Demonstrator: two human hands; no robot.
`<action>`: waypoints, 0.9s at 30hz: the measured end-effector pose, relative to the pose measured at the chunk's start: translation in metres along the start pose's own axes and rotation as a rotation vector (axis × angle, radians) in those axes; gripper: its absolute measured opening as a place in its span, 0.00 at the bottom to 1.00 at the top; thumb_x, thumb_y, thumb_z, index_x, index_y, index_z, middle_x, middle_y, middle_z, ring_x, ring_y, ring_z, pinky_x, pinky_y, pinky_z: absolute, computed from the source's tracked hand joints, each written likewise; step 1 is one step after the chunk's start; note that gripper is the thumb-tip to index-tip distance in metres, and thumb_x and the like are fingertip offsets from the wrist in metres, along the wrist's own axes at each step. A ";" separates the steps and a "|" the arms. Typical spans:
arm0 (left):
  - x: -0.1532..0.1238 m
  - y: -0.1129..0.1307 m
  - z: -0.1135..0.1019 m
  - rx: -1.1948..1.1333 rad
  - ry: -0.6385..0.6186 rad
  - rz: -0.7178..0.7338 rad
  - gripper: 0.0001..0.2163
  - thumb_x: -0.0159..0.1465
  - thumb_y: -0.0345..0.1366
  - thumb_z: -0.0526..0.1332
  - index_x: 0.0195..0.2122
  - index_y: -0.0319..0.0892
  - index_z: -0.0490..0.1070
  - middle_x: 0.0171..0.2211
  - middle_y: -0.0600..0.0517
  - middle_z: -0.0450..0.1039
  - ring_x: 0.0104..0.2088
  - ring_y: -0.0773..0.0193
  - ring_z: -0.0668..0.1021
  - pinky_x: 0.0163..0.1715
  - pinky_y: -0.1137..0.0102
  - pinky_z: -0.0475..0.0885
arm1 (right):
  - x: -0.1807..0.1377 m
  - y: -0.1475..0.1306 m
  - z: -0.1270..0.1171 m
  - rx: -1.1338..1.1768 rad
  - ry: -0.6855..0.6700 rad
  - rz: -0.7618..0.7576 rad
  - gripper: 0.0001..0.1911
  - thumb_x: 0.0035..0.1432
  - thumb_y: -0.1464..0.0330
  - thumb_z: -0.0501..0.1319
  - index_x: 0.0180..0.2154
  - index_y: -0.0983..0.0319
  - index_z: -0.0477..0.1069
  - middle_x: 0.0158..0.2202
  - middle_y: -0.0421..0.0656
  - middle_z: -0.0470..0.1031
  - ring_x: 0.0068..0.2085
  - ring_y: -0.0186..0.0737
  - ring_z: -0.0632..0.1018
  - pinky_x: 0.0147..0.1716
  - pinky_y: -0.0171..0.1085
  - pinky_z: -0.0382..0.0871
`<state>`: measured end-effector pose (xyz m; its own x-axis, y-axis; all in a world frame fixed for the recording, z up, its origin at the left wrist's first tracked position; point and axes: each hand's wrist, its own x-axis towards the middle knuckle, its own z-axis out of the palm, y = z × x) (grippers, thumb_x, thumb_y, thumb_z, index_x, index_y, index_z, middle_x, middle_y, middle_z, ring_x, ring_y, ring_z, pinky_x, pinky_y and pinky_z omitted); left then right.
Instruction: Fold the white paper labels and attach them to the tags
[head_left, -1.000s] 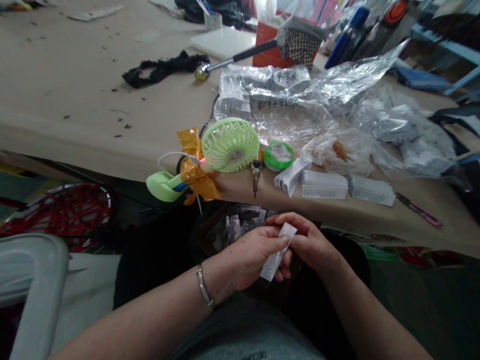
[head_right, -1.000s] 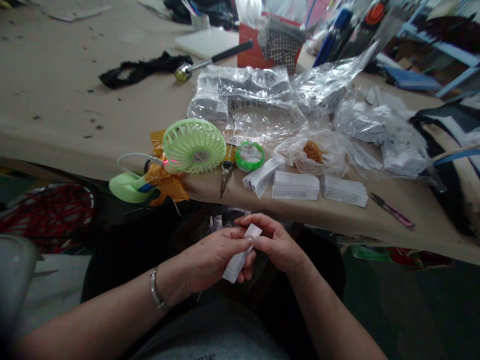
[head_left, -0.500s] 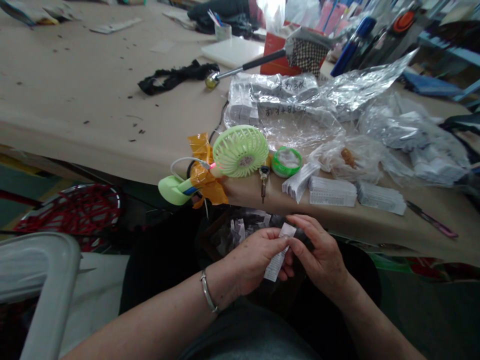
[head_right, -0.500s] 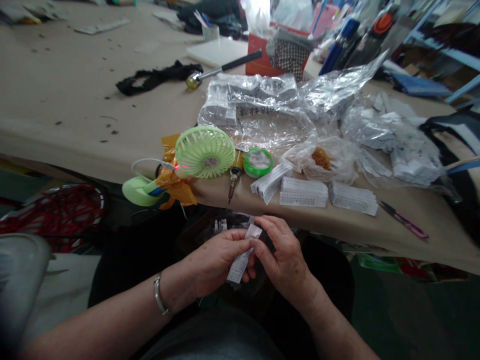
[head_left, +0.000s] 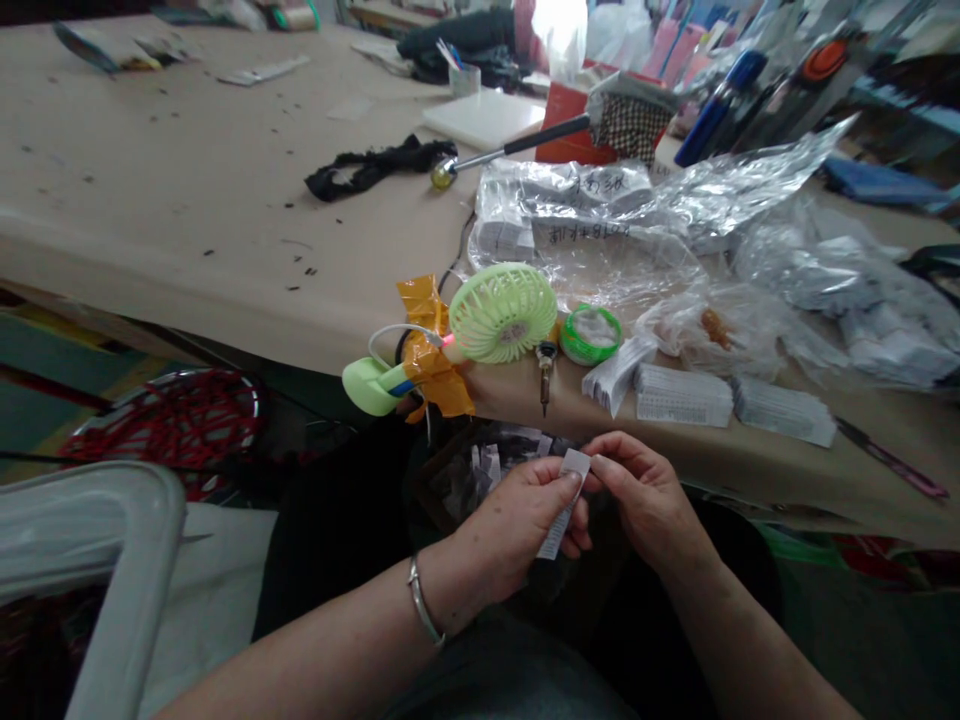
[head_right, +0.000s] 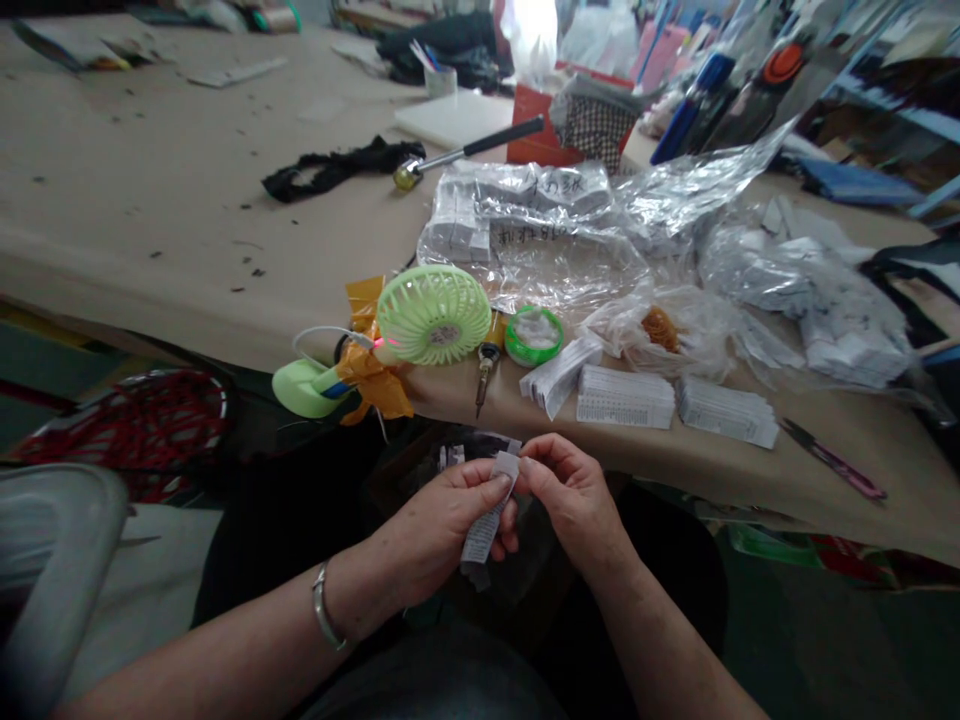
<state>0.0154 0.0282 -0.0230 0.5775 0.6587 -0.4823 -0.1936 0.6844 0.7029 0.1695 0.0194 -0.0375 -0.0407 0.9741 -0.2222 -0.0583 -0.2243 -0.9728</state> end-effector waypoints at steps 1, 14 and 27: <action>-0.001 0.000 0.000 0.020 0.015 0.016 0.10 0.62 0.42 0.56 0.35 0.39 0.68 0.20 0.56 0.65 0.20 0.71 0.70 0.20 0.77 0.64 | 0.002 0.000 0.002 0.029 -0.012 0.019 0.09 0.54 0.62 0.63 0.32 0.62 0.69 0.22 0.35 0.69 0.21 0.29 0.69 0.22 0.30 0.65; -0.003 0.008 -0.020 0.389 0.253 0.372 0.08 0.61 0.35 0.57 0.28 0.39 0.72 0.25 0.54 0.69 0.28 0.68 0.69 0.30 0.74 0.64 | 0.018 -0.014 0.027 -0.087 -0.024 -0.034 0.09 0.52 0.64 0.63 0.27 0.62 0.68 0.21 0.35 0.67 0.22 0.29 0.67 0.23 0.30 0.61; -0.002 0.029 -0.030 0.661 0.430 0.545 0.08 0.61 0.34 0.56 0.30 0.41 0.73 0.25 0.54 0.73 0.28 0.67 0.73 0.30 0.74 0.66 | 0.027 -0.022 0.035 -0.430 0.070 -0.231 0.07 0.55 0.66 0.59 0.27 0.61 0.68 0.21 0.36 0.64 0.23 0.29 0.64 0.21 0.28 0.59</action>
<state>-0.0150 0.0558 -0.0177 0.1743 0.9829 -0.0601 0.2135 0.0218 0.9767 0.1344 0.0494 -0.0197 -0.0077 0.9999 0.0130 0.3598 0.0149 -0.9329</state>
